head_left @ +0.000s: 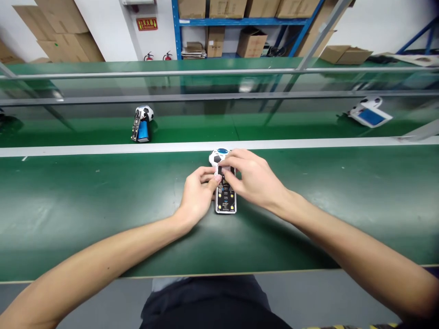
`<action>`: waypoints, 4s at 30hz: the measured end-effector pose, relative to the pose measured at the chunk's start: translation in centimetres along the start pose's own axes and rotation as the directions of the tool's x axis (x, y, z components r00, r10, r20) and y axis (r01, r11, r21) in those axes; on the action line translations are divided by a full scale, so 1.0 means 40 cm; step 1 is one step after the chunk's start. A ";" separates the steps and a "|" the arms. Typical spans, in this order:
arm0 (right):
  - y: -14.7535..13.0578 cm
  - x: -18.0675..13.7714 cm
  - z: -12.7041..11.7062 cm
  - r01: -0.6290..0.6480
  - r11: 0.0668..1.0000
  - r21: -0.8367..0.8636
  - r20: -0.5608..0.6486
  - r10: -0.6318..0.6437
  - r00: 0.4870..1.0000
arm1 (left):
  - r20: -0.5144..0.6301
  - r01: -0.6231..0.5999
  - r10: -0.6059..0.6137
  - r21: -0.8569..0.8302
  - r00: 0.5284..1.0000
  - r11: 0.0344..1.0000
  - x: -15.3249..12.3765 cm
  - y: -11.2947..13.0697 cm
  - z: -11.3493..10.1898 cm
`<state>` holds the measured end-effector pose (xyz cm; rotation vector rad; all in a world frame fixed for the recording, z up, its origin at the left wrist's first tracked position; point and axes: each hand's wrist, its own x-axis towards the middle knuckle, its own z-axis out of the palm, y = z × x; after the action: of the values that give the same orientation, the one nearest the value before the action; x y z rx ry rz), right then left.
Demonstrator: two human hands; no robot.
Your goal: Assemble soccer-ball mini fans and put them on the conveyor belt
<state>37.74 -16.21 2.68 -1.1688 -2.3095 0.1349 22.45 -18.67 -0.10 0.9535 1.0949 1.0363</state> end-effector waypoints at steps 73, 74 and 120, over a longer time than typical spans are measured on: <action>-0.035 0.050 -0.021 0.157 0.980 -0.119 0.231 -0.126 0.965 | -0.058 0.012 -0.008 0.060 0.998 0.998 -0.027 -0.004 -0.011; -0.035 0.050 -0.019 0.158 0.981 -0.115 0.237 -0.128 0.963 | -0.058 0.008 -0.005 0.066 0.998 0.998 -0.030 -0.006 -0.009; 0.011 -0.022 -0.053 -0.428 0.871 0.241 0.404 0.311 0.860 | 0.166 -0.306 0.262 0.634 0.951 0.710 -0.023 0.006 -0.073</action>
<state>39.54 -16.94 3.96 -1.4982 -2.1962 0.9058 19.43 -19.24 -0.23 1.7639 1.3141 0.8540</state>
